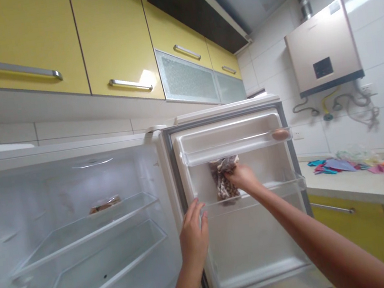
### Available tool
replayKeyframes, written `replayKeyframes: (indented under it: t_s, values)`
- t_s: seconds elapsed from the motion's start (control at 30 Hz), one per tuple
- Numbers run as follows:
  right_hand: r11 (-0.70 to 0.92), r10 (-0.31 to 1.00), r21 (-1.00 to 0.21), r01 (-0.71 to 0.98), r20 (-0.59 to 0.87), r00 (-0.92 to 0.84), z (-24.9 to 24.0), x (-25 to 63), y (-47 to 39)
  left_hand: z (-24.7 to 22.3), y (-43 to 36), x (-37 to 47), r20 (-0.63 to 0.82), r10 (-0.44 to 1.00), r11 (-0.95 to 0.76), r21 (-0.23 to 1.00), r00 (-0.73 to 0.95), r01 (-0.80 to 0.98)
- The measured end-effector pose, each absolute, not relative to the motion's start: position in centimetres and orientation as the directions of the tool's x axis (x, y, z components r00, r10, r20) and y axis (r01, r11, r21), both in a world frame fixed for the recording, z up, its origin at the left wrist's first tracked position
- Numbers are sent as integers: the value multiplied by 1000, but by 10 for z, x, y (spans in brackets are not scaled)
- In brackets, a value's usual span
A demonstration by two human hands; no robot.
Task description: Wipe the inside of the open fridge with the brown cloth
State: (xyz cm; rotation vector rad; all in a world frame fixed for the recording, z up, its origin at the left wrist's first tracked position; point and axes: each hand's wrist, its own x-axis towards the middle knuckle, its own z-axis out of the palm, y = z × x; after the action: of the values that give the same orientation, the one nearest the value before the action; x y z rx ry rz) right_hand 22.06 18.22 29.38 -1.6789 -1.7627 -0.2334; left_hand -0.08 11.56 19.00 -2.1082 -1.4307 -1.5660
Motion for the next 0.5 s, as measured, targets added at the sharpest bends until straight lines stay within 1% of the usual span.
replayKeyframes:
  t_s: [0.13,0.3,0.4,0.5]
  values:
    - [249,806,-288,925,592,-32,299,166,180,191,116,-1,812,584,-516,369,2,773]
    - [260,817,-237,936,571,-82,302,135,176,190,116,0,803,596,-479,362,-6,800]
    - [272,821,-169,947,554,-137,301,141,175,191,114,0,805,593,-493,359,4,792]
    - [315,826,-62,947,509,-242,301,156,173,192,114,-1,809,588,-505,358,10,785]
